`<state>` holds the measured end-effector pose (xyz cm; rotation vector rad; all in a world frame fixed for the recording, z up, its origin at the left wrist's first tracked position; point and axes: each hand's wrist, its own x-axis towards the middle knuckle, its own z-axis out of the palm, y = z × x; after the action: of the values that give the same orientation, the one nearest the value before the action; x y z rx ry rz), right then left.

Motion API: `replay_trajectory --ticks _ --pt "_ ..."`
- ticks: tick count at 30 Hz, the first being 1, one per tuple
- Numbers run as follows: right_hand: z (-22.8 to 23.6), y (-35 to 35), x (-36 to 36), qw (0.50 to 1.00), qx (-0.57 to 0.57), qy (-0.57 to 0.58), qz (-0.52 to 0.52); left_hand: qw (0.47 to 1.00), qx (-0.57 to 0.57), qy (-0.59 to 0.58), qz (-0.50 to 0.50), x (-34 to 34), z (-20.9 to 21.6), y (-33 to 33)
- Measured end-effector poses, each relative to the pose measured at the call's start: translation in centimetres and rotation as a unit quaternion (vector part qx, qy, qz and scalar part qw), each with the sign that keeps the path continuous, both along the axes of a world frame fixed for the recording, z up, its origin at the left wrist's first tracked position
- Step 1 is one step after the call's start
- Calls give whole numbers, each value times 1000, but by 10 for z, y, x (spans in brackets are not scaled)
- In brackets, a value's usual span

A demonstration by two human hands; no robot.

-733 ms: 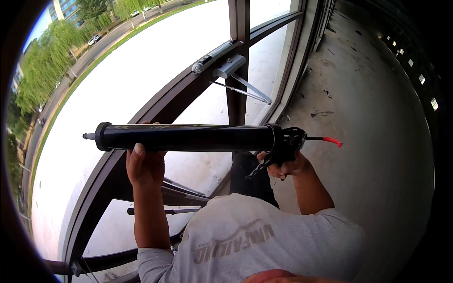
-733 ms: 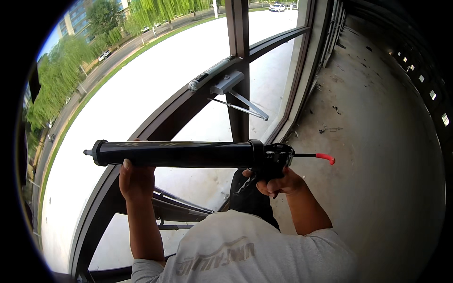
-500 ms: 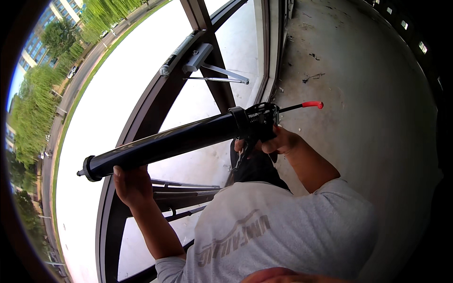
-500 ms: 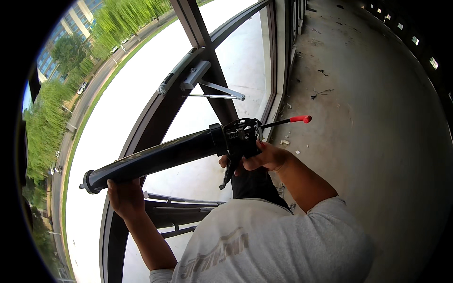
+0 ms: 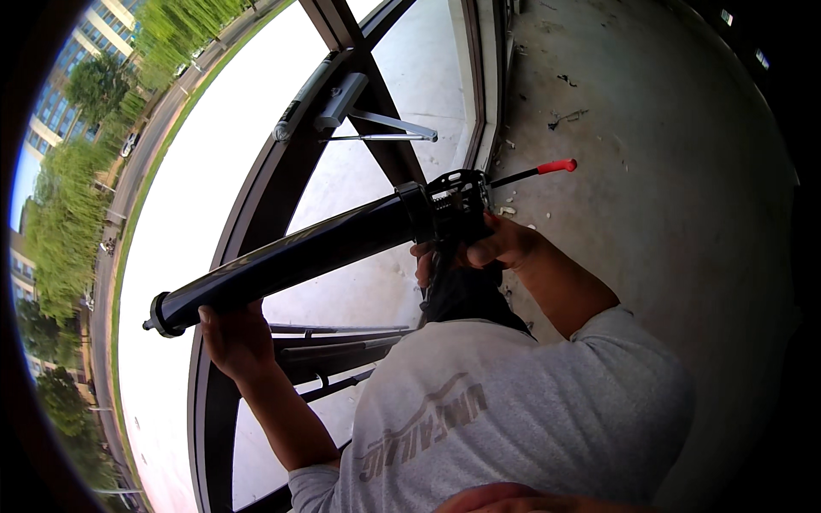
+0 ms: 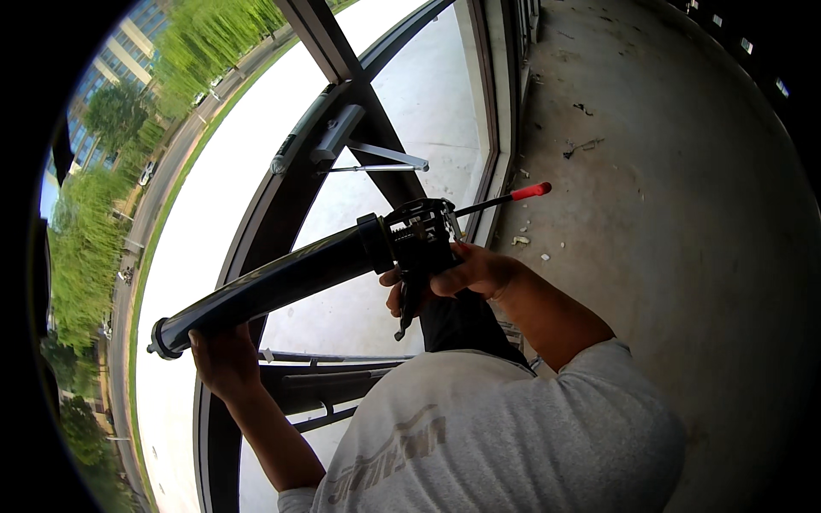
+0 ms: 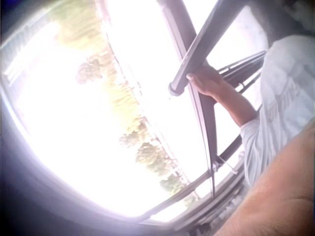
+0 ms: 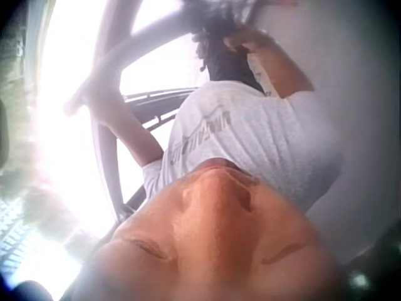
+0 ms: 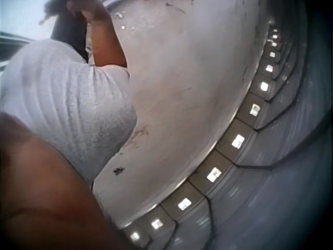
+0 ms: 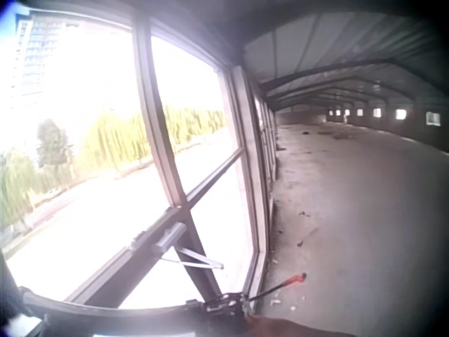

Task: The person uses a caulking gun to apply sealant along the edges of a window frame. They reload the gun with a new sealant cartridge and continue applying sealant to different sections of the frame.

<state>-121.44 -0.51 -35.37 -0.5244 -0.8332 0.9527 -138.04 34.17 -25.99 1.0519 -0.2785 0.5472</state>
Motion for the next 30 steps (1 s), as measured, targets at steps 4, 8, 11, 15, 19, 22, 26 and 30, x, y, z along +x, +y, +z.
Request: replay_trajectory --ticks 4,8,11,15,19,22,26,30 --pt "-5 0 2 1000 3 1 9 1000 7 10 13 0 1 -1" --pt "-8 -1 4 1000 -2 3 1 1000 3 0 -9 0 2 -2" --pt "-8 -1 6 1000 -1 1 1 1000 11 -3 -16 0 3 -2" --pt "-9 0 5 1000 -3 2 2 1000 -1 9 2 -2 2 -2" --pt "-7 -1 5 1000 -2 5 7 1000 -9 5 1 -3 0 -2" --pt "-7 -2 4 1000 -2 8 4 1000 -15 20 18 -4 0 -2" --pt "-7 -2 3 1000 5 12 2 1000 -3 9 8 -3 0 -3" --pt "-7 -3 5 1000 3 2 3 1000 -1 8 13 -3 0 -4"
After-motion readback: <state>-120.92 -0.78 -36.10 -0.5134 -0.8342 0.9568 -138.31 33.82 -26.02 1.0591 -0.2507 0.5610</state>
